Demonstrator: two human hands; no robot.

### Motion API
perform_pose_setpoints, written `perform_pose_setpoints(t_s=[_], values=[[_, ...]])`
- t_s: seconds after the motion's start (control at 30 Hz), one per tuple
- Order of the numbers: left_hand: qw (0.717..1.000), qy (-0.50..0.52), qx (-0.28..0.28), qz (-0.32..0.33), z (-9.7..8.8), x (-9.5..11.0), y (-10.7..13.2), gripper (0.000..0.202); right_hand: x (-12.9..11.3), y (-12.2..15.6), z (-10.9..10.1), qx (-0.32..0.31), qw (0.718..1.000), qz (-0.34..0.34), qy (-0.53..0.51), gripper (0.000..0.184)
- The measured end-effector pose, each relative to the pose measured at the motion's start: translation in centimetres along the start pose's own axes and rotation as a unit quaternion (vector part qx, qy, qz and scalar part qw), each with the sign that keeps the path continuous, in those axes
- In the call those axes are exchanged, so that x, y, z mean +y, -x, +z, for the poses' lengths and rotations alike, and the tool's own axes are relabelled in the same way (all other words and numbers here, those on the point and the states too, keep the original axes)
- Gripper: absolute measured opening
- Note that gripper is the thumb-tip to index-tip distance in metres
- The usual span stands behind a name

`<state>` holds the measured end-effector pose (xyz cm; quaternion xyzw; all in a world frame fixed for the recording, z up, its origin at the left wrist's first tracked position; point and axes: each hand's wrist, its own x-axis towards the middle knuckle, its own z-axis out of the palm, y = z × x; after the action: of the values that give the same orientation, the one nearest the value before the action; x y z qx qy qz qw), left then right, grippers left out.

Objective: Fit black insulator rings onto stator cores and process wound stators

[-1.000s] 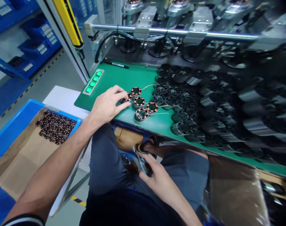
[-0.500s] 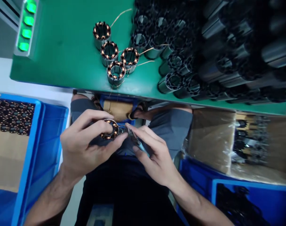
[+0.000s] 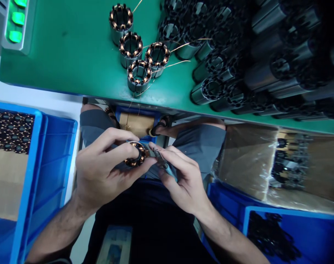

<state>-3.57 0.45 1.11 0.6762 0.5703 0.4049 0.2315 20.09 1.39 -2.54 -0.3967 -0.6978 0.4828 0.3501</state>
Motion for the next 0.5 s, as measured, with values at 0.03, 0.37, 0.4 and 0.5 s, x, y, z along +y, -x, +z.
perform_pose_setpoints(t_s=[0.03, 0.37, 0.4, 0.5], values=[[1.000, -0.002, 0.002, 0.001, 0.1, 0.0, 0.0, 0.015, 0.0, 0.0, 0.1, 0.004, 1.000, 0.000, 0.000, 0.069], [0.926, 0.307, 0.001, -0.221, 0.9, -1.0, 0.2, 0.018, 1.8, -1.0, -0.2, 0.051, 0.995, 0.034, 0.077, 0.061], [0.894, 0.363, 0.001, -0.263, 1.1, -1.1, 0.2, 0.018, 1.9, -1.0, -0.3, 0.055, 0.993, 0.018, 0.100, 0.061], [0.839, 0.439, 0.009, -0.321, 1.8, -1.1, 0.0, 0.022, 2.1, -1.0, -0.3, 0.075, 0.984, -0.041, 0.154, 0.061]])
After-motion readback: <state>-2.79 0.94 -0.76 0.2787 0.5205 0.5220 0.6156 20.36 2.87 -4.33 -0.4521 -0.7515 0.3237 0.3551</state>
